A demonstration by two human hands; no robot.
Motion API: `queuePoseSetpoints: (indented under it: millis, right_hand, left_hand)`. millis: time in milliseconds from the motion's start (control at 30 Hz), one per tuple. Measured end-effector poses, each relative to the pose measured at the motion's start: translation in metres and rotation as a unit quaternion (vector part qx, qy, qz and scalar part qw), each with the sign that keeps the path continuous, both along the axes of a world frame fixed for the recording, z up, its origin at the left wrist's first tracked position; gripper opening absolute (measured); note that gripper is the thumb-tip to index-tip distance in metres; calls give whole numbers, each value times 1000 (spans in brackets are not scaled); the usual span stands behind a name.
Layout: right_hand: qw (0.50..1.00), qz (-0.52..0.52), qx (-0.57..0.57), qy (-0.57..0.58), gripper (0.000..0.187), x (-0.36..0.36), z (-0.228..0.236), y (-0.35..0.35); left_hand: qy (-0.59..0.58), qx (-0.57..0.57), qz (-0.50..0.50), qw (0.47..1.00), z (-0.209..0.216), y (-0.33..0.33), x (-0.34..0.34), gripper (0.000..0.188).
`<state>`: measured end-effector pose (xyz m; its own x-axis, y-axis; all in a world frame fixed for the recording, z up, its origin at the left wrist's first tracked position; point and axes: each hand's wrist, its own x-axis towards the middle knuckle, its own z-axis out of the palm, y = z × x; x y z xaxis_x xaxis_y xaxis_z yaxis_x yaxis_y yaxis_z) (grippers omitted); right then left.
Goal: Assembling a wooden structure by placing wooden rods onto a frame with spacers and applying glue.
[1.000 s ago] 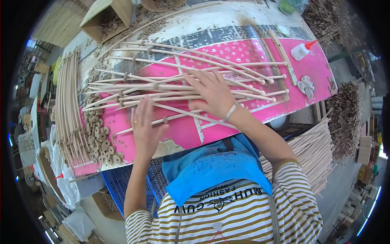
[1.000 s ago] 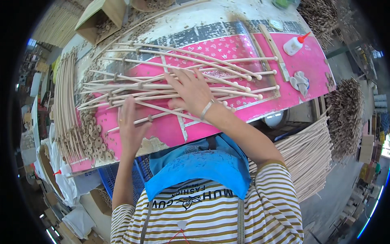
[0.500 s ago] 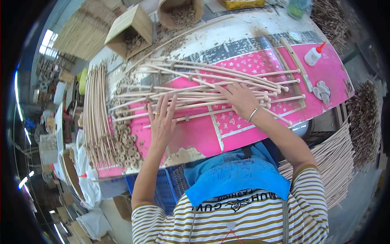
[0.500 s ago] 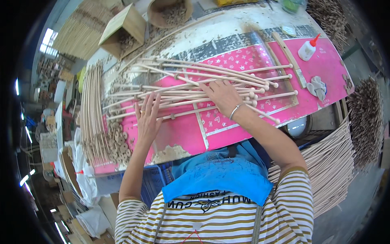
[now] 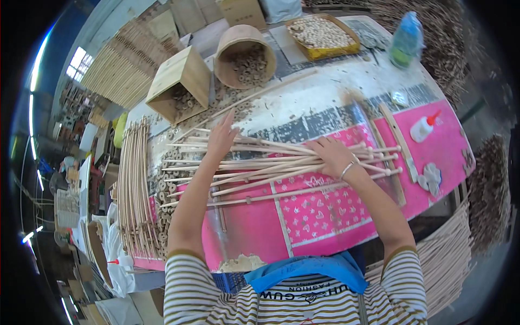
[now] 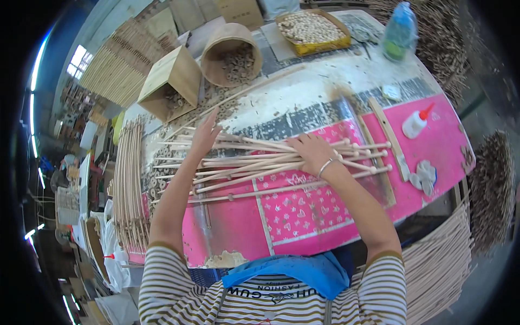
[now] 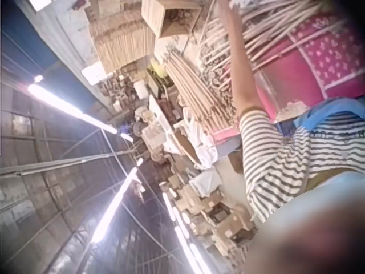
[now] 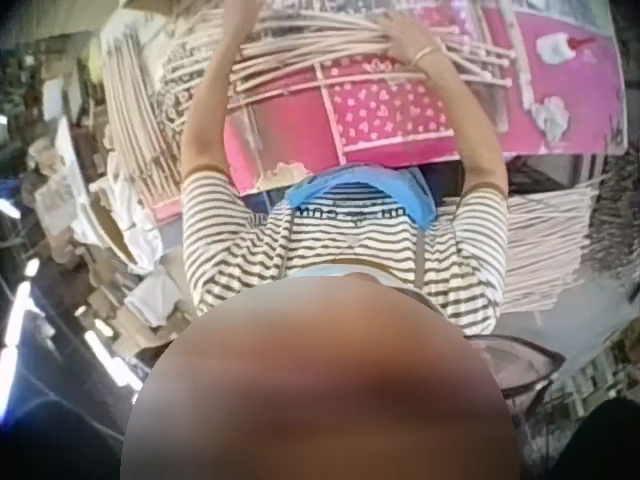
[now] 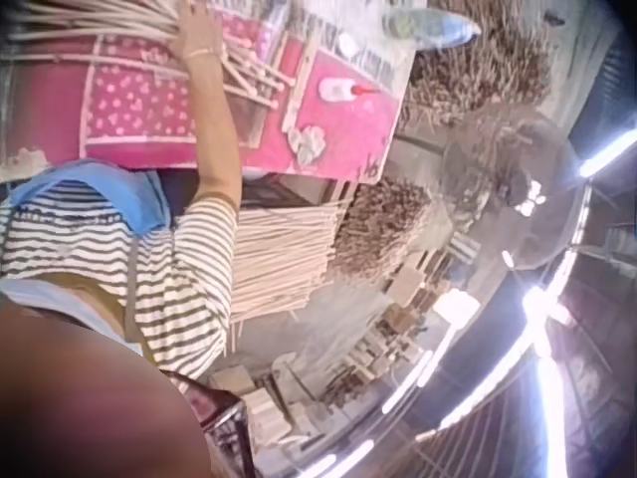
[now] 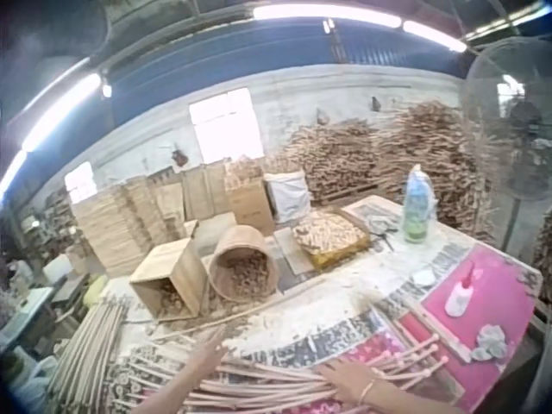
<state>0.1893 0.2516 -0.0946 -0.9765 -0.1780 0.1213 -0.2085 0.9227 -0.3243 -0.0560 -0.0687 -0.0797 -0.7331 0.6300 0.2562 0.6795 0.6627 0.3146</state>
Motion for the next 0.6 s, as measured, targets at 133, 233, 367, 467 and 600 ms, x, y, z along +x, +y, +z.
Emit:
queuePoseSetpoints:
  millis: [133, 233, 367, 467, 600]
  right_hand:
    - [991, 2, -59, -118, 93, -13, -1, 10]
    - [991, 12, -56, -118, 92, -12, 6, 10]
    - [989, 30, -82, -118, 82, -11, 16, 6]
    - [993, 28, -94, -70, 74, -6, 16, 2]
    - [995, 30, -88, -22, 64, 4, 18, -2]
  left_hand:
    - [106, -24, 4, 994, -32, 56, -71, 53]
    - [165, -33, 39, 985, -58, 89, -89, 36]
    - [171, -87, 89, 977, -72, 113, -97, 23]
    - [114, -195, 58, 972, -65, 113, -104, 31]
    - [91, -4, 24, 996, -47, 106, -90, 23]
